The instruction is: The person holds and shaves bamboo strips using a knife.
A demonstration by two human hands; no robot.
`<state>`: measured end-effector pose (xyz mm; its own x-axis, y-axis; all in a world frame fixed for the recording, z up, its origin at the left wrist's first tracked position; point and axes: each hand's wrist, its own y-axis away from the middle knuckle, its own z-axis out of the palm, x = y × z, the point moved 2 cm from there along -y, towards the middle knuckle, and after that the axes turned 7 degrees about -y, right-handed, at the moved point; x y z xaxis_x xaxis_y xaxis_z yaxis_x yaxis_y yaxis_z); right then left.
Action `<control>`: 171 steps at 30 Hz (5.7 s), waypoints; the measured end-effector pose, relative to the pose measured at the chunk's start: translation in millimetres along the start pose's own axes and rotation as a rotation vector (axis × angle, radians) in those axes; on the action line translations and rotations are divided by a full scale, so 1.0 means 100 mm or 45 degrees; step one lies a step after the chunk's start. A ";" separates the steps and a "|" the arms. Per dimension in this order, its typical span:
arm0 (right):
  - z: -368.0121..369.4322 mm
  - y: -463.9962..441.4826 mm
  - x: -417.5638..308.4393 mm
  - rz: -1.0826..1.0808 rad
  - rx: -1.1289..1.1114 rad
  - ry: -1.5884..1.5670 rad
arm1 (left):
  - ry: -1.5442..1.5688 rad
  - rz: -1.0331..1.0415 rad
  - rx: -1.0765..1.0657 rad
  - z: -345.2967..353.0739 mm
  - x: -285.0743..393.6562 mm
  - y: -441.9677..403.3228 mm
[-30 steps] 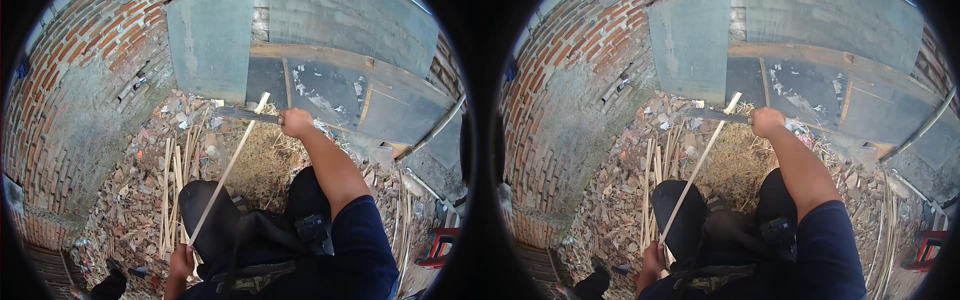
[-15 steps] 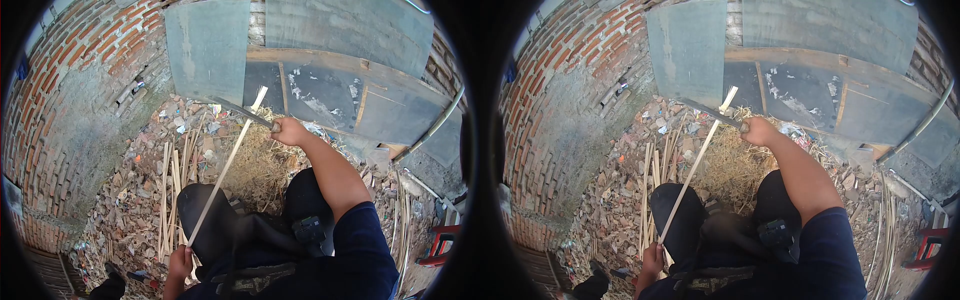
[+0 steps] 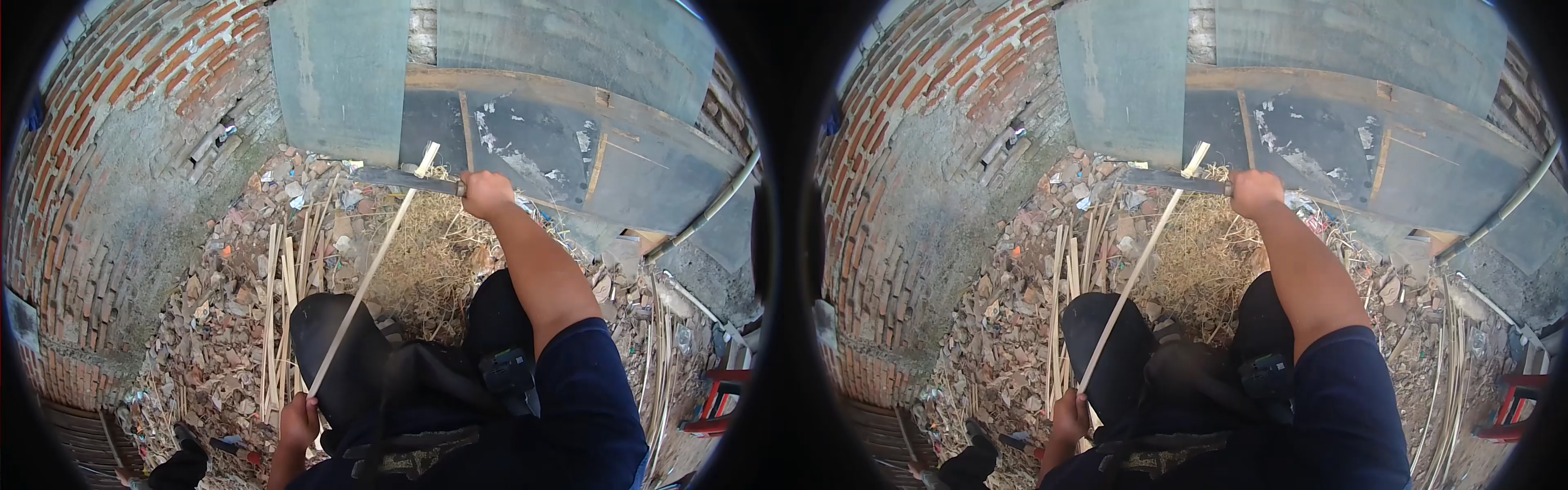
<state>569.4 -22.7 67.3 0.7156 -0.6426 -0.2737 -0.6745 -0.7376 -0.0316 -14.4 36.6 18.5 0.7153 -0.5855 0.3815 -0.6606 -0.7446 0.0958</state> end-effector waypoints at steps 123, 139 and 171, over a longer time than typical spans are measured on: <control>-0.22 0.21 0.12 -0.027 -0.026 -0.432 | 0.221 -0.036 -0.084 -0.14 0.17 -0.24; -0.11 0.06 0.07 -0.213 0.117 -0.315 | 0.063 0.007 0.056 -0.01 0.05 -0.25; -0.06 0.16 0.17 -0.048 -0.023 -0.331 | 0.124 0.145 0.018 -0.13 0.12 -0.37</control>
<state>571.7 -46.5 67.8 0.6679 -0.5418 -0.5103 -0.6432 -0.7651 -0.0296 15.8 61.7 31.5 0.6099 -0.6329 0.4769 -0.7323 -0.6801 0.0340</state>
